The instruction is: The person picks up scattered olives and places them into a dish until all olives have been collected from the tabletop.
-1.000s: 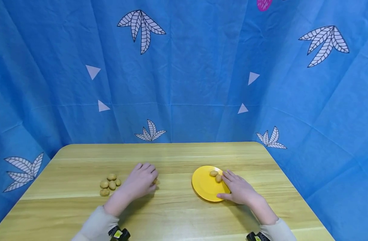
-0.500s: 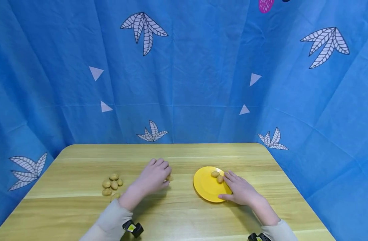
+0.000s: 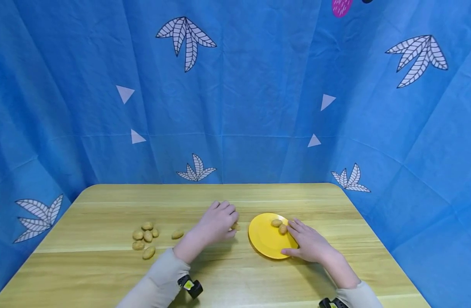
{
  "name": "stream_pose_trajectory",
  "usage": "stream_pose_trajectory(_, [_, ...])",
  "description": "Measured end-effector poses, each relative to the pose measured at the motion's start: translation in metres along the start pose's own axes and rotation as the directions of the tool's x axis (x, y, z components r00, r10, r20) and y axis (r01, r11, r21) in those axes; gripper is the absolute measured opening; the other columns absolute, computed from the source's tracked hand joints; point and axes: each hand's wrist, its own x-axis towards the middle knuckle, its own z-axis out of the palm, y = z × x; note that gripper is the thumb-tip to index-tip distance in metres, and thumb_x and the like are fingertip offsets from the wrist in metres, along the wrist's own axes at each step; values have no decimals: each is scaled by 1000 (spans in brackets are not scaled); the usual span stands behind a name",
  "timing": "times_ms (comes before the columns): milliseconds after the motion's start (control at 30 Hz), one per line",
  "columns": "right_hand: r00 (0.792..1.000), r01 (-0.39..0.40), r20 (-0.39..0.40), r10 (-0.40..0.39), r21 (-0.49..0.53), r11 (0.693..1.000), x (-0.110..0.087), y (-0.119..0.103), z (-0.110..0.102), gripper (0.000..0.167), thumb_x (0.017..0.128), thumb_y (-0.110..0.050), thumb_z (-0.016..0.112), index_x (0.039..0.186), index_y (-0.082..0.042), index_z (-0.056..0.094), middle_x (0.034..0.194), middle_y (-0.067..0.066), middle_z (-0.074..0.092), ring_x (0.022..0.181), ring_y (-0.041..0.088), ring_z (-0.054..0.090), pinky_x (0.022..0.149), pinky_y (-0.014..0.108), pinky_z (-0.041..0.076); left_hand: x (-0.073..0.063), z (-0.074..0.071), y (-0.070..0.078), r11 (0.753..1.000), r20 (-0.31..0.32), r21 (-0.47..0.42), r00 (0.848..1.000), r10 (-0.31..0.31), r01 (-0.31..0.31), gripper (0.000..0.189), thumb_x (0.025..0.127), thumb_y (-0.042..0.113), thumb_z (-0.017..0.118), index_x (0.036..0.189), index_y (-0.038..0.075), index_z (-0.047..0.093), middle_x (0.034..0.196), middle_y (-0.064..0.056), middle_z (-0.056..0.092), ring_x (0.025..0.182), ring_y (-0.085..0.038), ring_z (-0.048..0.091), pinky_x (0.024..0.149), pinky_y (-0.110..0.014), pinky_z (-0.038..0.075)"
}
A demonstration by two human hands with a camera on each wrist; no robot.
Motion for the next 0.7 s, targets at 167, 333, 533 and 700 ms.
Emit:
stream_pose_trajectory(167, [1000,-4,-4,4,-5,1000,-1,2,0,83,85,-52,67,139,7,46,149,24,41,142,43,33,112,57,31,13,7,10,1000,3,-21,1000,17,-17,20,84,38,70,84,22,57,89,7,55,88,-15,47,78,-31,35])
stream_pose_trajectory(333, [1000,4,0,-4,-12,1000,-2,3,-1,82,85,-51,68,139,7,46,149,24,42,142,44,33,112,57,31,25,13,22,998,11,-51,999,45,-44,22,89,43,65,86,23,58,89,7,54,88,-14,46,77,-30,33])
stream_pose_trajectory(533, [1000,8,3,-8,-9,1000,-1,3,-1,81,85,-51,68,138,7,47,149,25,42,142,44,33,112,57,31,36,19,35,996,55,-84,998,39,-35,23,90,45,65,84,24,57,89,9,55,90,-13,47,77,-28,33])
stream_pose_trajectory(700, [1000,7,1,-7,-16,1000,-1,4,-1,82,84,-51,69,137,8,48,148,24,43,141,44,34,112,56,31,46,27,41,994,93,-109,996,8,2,24,89,46,66,83,24,58,90,9,55,91,-12,47,78,-29,33])
